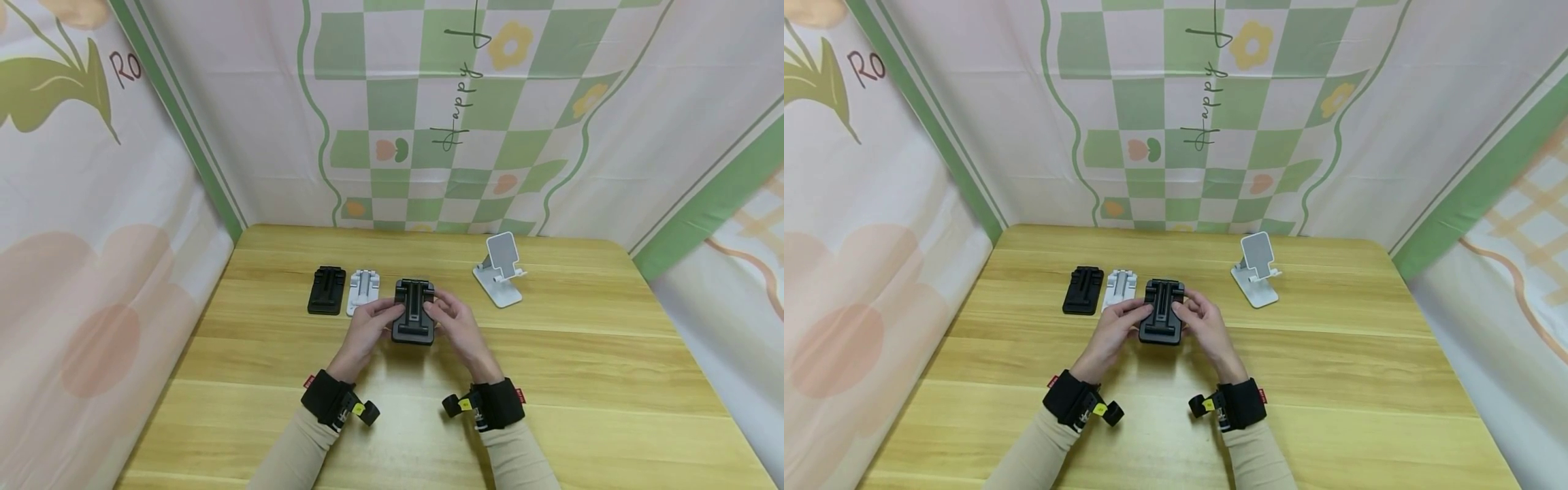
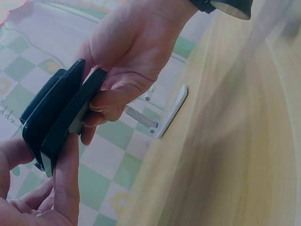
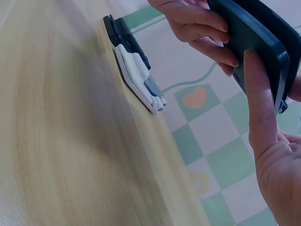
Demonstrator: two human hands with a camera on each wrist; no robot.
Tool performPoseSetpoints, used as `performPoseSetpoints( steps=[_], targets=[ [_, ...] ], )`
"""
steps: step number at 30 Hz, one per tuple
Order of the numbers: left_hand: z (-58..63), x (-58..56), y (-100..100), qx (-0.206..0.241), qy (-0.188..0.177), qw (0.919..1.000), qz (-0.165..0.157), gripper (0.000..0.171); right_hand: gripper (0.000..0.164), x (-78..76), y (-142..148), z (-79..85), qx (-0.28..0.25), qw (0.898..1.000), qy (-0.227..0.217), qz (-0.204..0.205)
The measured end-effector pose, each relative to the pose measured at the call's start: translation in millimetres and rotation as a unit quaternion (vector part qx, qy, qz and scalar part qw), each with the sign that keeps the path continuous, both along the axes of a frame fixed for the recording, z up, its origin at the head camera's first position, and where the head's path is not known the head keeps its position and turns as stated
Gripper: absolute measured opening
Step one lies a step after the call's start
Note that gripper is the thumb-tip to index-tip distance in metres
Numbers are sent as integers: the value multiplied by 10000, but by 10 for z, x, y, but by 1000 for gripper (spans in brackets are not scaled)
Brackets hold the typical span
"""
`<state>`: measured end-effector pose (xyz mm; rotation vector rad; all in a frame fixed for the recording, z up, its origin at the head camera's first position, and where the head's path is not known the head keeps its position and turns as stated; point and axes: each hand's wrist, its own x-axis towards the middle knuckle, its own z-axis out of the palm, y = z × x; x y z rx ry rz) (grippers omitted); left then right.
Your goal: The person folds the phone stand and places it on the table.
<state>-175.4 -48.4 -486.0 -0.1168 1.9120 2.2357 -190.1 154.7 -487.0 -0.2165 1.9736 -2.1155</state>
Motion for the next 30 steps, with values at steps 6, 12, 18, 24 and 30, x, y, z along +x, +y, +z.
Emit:
performPoseSetpoints(
  steps=[6, 12, 18, 24, 30],
  targets=[
    [-14, 4, -4, 36, 9, 10000, 10, 42, 54, 9, -7, -4, -79, 10000, 15, -3],
    [-34, 6, -9, 39, 44, 10000, 32, 41, 56, 5, -9, -23, -103, 9999, 41, 14],
    [-55, 6, -16, 101, 14, 9999, 29, 40, 57, 7, -20, -36, -45, 10000, 57, 41],
    [-70, 4, -13, 48, 38, 10000, 69, 41, 58, 7, -28, -41, 12, 10000, 28, 12],
    [-64, 5, -25, -22, 1, 10000, 74, 40, 59, 2, -42, -35, 55, 10000, 26, -25]
  ],
)
